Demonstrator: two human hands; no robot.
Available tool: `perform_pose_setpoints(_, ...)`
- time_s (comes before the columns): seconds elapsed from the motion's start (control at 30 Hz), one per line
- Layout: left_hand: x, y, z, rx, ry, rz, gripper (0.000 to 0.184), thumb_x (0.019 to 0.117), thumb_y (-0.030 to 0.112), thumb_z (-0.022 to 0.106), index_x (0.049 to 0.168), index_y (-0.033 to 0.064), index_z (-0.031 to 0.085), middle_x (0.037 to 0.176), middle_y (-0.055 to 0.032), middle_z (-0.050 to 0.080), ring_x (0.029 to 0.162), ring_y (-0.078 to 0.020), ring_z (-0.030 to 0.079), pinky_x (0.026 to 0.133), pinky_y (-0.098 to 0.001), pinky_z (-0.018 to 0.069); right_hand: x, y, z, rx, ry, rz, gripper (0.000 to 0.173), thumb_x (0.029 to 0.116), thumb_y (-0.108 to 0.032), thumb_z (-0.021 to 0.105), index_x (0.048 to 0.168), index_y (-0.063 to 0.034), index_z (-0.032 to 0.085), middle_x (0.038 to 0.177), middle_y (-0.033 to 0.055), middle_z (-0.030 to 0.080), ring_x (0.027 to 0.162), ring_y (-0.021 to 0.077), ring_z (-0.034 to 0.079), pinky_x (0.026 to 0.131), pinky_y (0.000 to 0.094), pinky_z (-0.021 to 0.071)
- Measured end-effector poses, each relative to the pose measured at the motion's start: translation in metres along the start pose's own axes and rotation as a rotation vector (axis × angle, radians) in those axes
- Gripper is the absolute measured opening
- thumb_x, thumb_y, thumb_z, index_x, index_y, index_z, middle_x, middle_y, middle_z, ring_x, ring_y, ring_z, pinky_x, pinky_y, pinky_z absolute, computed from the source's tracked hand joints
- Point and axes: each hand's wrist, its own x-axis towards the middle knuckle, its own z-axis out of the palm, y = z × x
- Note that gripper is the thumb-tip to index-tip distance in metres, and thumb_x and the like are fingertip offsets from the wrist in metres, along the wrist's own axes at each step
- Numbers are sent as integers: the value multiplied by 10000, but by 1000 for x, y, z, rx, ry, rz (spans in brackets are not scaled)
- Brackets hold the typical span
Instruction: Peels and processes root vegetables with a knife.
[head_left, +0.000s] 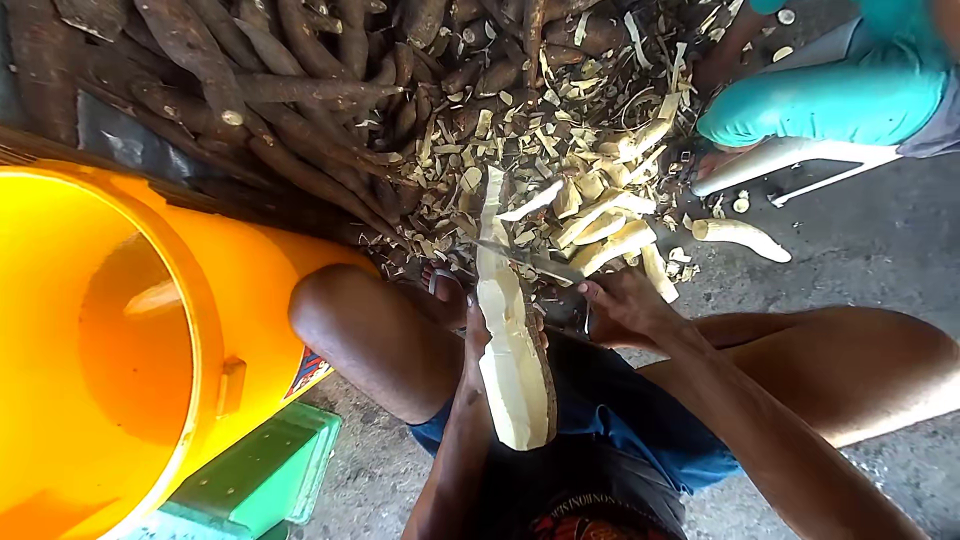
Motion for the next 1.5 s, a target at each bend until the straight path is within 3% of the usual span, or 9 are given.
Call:
perform_pose_setpoints(0.07,1,0,-6,4,-39,11,1023,843,908,320,1248,13,604,982,-207,688,826,-326,702,708,-468,606,-6,-9,1,103,-48,-79,777,991,-744,293,780,-87,649,657,52,565,697,214,610,678,487,491)
perform_pose_setpoints(0.3,0,-6,-12,-17,-53,-28,1037,849,910,271,1311,32,570,996,-196,679,823,-324,696,713,-475,601,0,19,2,-330,215,100,700,1016,-648,428,844,-15,673,690,194,650,706,427,694,600,611,530)
perform_pose_setpoints(0.47,-3,-5,-1,22,-24,-3,987,893,871,249,1283,20,561,969,-217,675,803,-336,702,677,-469,614,2,7,5,-143,108,63,796,997,-742,281,817,-75,678,678,123,629,723,333,677,663,580,526)
perform_pose_setpoints(0.67,-3,-12,-7,-8,-51,-58,984,869,883,328,1246,13,592,992,-230,683,834,-352,708,697,-479,612,23,32,-1,-308,147,187,719,1013,-693,377,863,-66,696,698,169,663,728,405,701,627,621,534)
perform_pose_setpoints(0.87,-3,-13,-9,44,-40,-16,965,859,873,395,1291,29,573,1010,-232,678,841,-356,707,700,-494,616,8,-1,-5,-53,-36,173,684,1048,-643,327,824,-104,683,726,98,627,774,290,658,721,549,520)
perform_pose_setpoints(1.0,-5,-14,2,-19,-9,-67,978,903,862,233,1233,12,587,989,-234,683,828,-356,710,683,-477,618,23,27,6,-331,256,213,613,1016,-615,492,871,-61,712,719,179,682,725,417,702,622,640,527)
perform_pose_setpoints(1.13,4,-25,-3,-65,-4,-50,909,950,808,242,1305,28,545,1018,-233,665,837,-360,701,680,-491,612,27,48,13,-476,401,215,612,983,-637,537,864,-53,674,736,162,677,696,393,702,552,582,520)
perform_pose_setpoints(1.33,7,-27,24,-147,88,-49,918,962,793,133,1284,37,543,987,-200,664,797,-319,697,635,-453,609,35,55,19,-333,125,326,652,1021,-655,426,932,-74,707,808,176,712,821,398,723,683,616,553)
perform_pose_setpoints(1.5,11,-22,14,-340,5,-91,602,1015,634,418,1132,81,626,763,-78,667,580,-200,666,495,-356,582,35,32,27,204,-160,473,703,1090,-564,291,858,-5,649,756,139,586,719,265,581,709,496,481)
